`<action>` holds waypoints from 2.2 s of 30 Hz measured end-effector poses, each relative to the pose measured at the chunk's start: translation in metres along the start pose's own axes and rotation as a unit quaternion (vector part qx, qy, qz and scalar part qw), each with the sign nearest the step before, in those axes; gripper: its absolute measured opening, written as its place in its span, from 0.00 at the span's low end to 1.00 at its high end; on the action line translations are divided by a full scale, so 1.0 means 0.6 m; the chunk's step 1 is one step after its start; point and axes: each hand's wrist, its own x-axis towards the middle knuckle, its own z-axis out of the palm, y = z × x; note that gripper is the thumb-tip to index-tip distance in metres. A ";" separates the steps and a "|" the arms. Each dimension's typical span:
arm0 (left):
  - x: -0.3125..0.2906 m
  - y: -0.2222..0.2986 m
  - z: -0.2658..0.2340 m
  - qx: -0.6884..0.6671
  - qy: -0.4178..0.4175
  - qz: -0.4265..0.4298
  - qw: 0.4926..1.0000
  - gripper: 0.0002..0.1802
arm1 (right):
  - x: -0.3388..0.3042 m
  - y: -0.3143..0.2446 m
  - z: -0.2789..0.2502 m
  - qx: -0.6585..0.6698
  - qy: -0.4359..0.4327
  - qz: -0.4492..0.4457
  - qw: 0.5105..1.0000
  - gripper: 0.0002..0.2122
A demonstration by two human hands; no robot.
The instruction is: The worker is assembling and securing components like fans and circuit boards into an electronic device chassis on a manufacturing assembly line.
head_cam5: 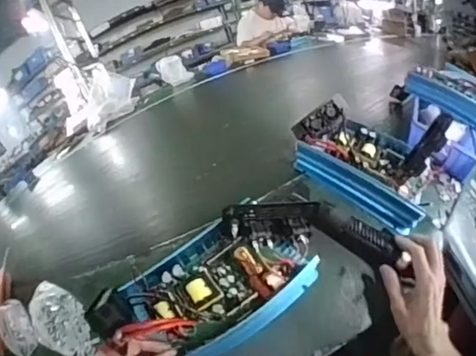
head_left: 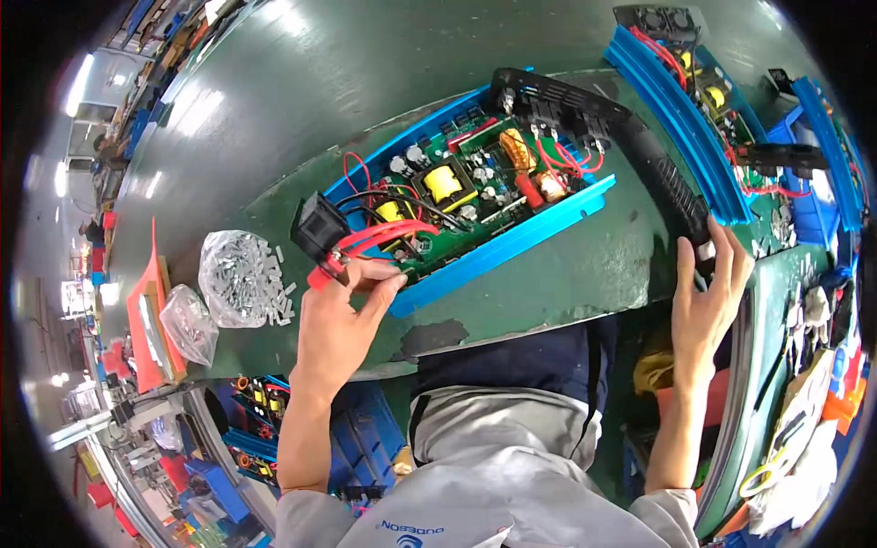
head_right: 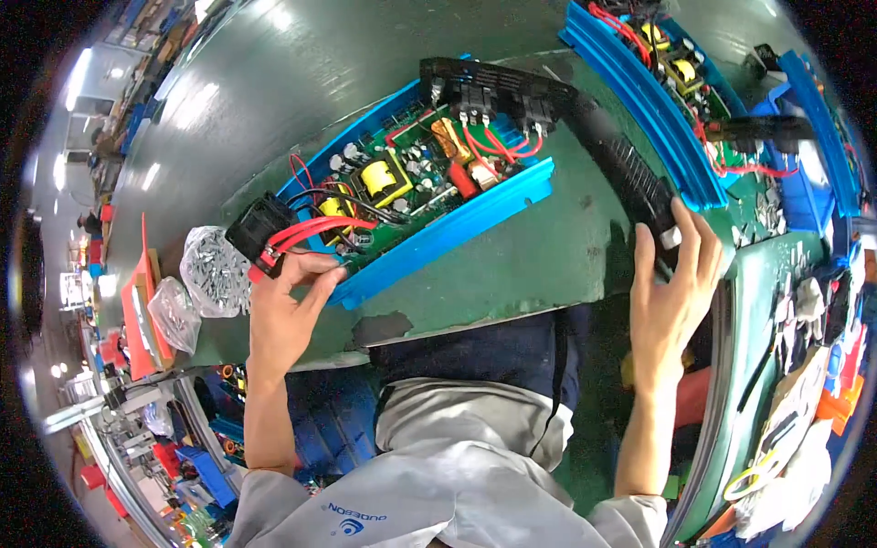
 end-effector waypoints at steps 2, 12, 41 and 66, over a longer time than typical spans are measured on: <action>0.005 -0.007 0.000 -0.002 -0.008 0.004 1.000 0.05 | 0.004 0.012 0.005 0.009 -0.054 0.028 0.998 0.23; 0.011 -0.004 -0.002 -0.016 -0.048 -0.150 0.987 0.09 | -0.179 -0.021 -0.099 0.379 -0.259 0.354 0.815 0.27; 0.018 -0.057 -0.001 -0.062 -0.070 -0.133 0.987 0.15 | -0.244 -0.161 -0.033 0.547 -0.582 0.311 0.514 0.32; 0.027 -0.076 -0.044 -0.105 -0.172 0.043 0.979 0.20 | -0.236 -0.174 -0.055 0.570 -0.628 0.448 0.282 0.49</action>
